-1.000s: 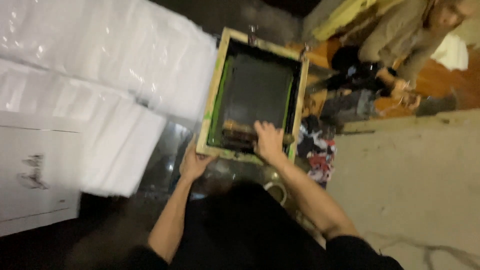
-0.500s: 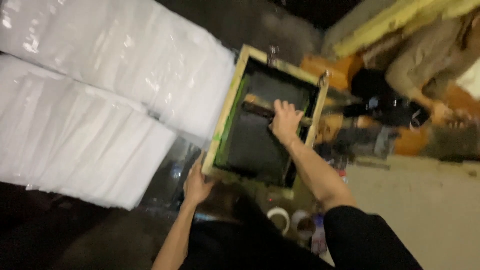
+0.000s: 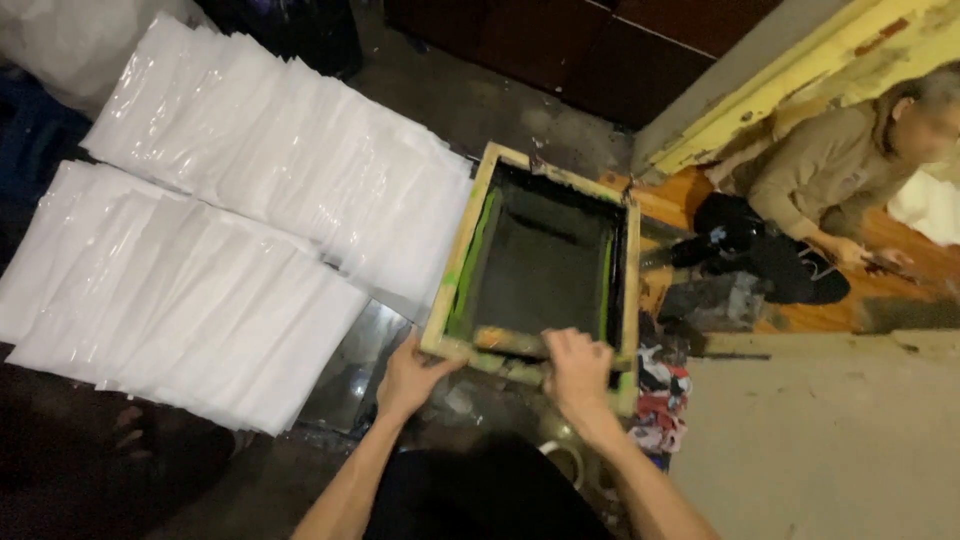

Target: Manually screen printing a logo onto white bags using a screen frame and a squeegee.

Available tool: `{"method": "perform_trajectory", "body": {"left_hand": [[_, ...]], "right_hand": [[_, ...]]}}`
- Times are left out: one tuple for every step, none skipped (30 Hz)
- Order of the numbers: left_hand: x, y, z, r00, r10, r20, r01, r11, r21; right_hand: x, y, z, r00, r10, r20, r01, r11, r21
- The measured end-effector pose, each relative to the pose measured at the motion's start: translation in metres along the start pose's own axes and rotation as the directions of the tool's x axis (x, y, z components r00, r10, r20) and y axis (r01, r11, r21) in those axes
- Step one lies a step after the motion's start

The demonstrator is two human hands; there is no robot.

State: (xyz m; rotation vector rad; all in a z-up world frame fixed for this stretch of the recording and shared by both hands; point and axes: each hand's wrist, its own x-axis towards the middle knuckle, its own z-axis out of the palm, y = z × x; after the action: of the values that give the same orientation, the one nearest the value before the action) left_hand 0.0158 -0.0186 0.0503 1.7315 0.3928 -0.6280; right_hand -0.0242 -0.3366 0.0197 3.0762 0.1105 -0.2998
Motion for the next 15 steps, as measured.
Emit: {"method": "perform_trajectory", "body": {"left_hand": [[0.012, 0.01, 0.011, 0.99, 0.142, -0.009, -0.142, 0.988, -0.06], [0.022, 0.019, 0.022, 0.96, 0.278, -0.025, -0.279, 0.953, -0.117], [0.024, 0.041, 0.022, 0.961, 0.276, -0.013, -0.276, 0.955, -0.111], [0.028, 0.065, 0.022, 0.867, 0.496, -0.058, -0.499, 0.857, -0.128], [0.033, 0.089, 0.022, 0.721, 0.684, -0.105, -0.692, 0.709, -0.137], [0.058, 0.07, 0.035, 0.725, 0.682, -0.095, -0.688, 0.712, -0.141], [0.082, 0.051, 0.048, 0.788, 0.611, -0.08, -0.605, 0.792, 0.082], [0.111, 0.039, 0.062, 0.835, 0.542, -0.092, -0.496, 0.815, 0.301], [0.117, 0.01, 0.073, 0.832, 0.548, -0.089, -0.502, 0.811, 0.3], [0.127, -0.017, 0.085, 0.886, 0.459, -0.065, -0.38, 0.799, 0.466], [0.138, -0.043, 0.097, 0.93, 0.362, -0.061, -0.249, 0.746, 0.618], [0.145, -0.053, 0.102, 0.928, 0.369, -0.058, -0.257, 0.744, 0.617], [0.152, -0.064, 0.108, 0.929, 0.36, -0.086, -0.244, 0.772, 0.587], [0.154, -0.08, 0.112, 0.934, 0.339, -0.116, -0.222, 0.801, 0.557], [0.138, -0.064, 0.097, 0.935, 0.336, -0.115, -0.219, 0.801, 0.558]], "right_hand": [[-0.004, 0.014, -0.017, 0.969, 0.053, -0.24, -0.058, 0.998, -0.014], [-0.01, 0.027, -0.032, 0.881, 0.099, -0.463, -0.119, 0.993, -0.013], [0.006, 0.043, -0.056, 0.881, 0.112, -0.459, -0.131, 0.991, -0.009], [0.023, 0.059, -0.08, 0.726, 0.069, -0.684, -0.055, 0.998, 0.043], [0.041, 0.075, -0.103, 0.511, 0.042, -0.859, 0.031, 0.997, 0.067], [0.05, 0.072, -0.13, 0.516, 0.047, -0.855, 0.021, 0.997, 0.068], [0.06, 0.068, -0.157, 0.479, 0.08, -0.874, 0.036, 0.993, 0.111], [0.077, 0.067, -0.188, 0.431, 0.108, -0.896, 0.059, 0.987, 0.148], [0.074, 0.063, -0.205, 0.425, 0.108, -0.899, 0.055, 0.988, 0.145], [0.074, 0.059, -0.223, 0.452, 0.141, -0.881, 0.074, 0.978, 0.195], [0.074, 0.056, -0.24, 0.479, 0.173, -0.861, 0.093, 0.965, 0.245], [0.078, 0.06, -0.242, 0.473, 0.173, -0.864, 0.09, 0.966, 0.242], [0.083, 0.064, -0.244, 0.465, 0.167, -0.869, 0.087, 0.969, 0.232], [0.084, 0.066, -0.242, 0.467, 0.163, -0.869, 0.086, 0.97, 0.227], [0.084, 0.07, -0.249, 0.47, 0.164, -0.867, 0.085, 0.97, 0.23]]}}
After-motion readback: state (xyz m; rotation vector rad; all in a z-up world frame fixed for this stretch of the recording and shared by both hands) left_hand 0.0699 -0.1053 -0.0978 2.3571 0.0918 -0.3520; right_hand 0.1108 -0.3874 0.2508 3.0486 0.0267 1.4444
